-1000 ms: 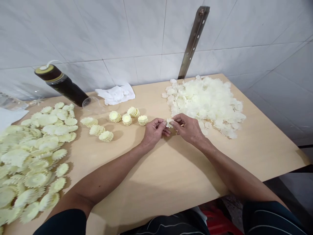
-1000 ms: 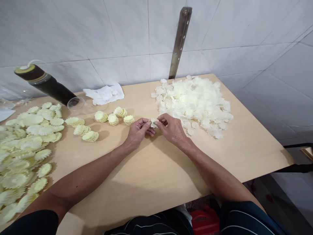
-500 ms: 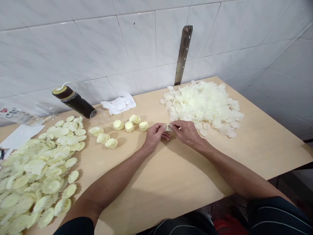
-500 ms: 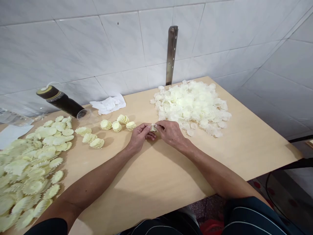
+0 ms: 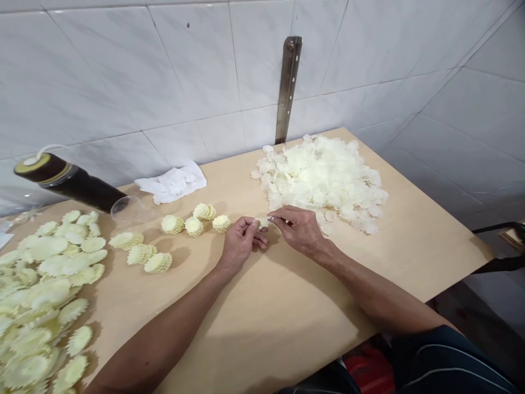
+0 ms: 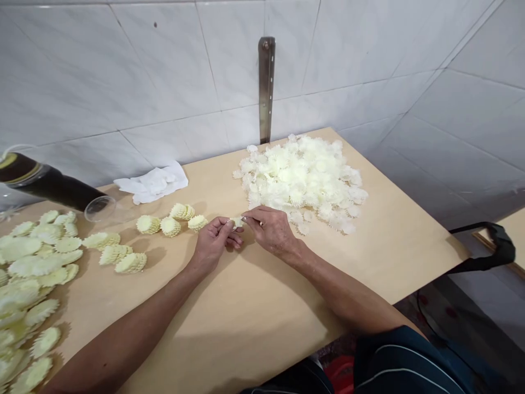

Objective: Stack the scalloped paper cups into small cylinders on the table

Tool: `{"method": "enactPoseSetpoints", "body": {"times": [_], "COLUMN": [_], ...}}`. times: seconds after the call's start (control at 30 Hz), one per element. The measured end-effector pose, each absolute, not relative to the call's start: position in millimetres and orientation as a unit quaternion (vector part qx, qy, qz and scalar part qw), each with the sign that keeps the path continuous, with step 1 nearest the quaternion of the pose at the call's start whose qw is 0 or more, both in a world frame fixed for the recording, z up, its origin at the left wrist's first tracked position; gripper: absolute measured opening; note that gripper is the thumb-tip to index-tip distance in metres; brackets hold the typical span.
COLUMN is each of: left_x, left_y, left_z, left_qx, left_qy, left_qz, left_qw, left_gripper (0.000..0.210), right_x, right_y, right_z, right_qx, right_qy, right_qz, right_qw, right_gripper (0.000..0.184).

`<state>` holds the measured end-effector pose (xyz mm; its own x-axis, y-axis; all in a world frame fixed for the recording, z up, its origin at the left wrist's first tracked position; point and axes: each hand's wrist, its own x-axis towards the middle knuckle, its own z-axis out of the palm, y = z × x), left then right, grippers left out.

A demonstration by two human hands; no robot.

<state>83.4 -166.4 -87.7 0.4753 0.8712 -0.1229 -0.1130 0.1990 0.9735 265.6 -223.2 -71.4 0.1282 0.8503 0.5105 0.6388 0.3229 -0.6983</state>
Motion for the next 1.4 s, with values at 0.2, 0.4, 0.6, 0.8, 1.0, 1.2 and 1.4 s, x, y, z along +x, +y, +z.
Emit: {"method": "enactPoseSetpoints", "body": {"times": [0.2,0.4,0.6,0.8,1.0,1.2,1.4], "left_x": [83.2,81.1,81.8,81.9,80.6,81.5,81.1], "left_y": [-166.3,-167.8,-170.2,-170.8,-169.1,-168.7,-169.4], "left_z": [-91.5,-89.1,-88.7,-87.0,-90.1,-89.6,-84.8], "left_qx": [0.515,0.522,0.532,0.536,0.549,0.555,0.551], "left_qy": [0.362,0.364,0.344,0.340,0.347,0.340,0.348], "left_qz": [0.357,0.343,0.354,0.348,0.340,0.335,0.329], "left_qw": [0.690,0.691,0.688,0.689,0.680,0.681,0.683], "left_gripper": [0.053,0.050,0.045,0.045,0.043,0.047,0.049], "right_x": [276.0,295.4,290.2,291.0,297.7,310.6,321.9], "right_y": [-226.6,-224.5,-222.3,-221.5,-220.9,-221.6,-222.3], "right_z": [-51.8,-38.5,-37.4,-37.7,-33.8,-25.1,-25.7], "right_qx": [-0.645,-0.604,-0.551,-0.544,-0.574,-0.607,-0.648], "right_qy": [-0.521,-0.463,-0.456,-0.453,-0.442,-0.435,-0.452], "right_qz": [0.238,0.356,0.417,0.433,0.391,0.358,0.294], "right_qw": [0.506,0.542,0.561,0.558,0.567,0.560,0.538], "right_gripper": [0.029,0.042,0.041,0.046,0.041,0.029,0.039]}}
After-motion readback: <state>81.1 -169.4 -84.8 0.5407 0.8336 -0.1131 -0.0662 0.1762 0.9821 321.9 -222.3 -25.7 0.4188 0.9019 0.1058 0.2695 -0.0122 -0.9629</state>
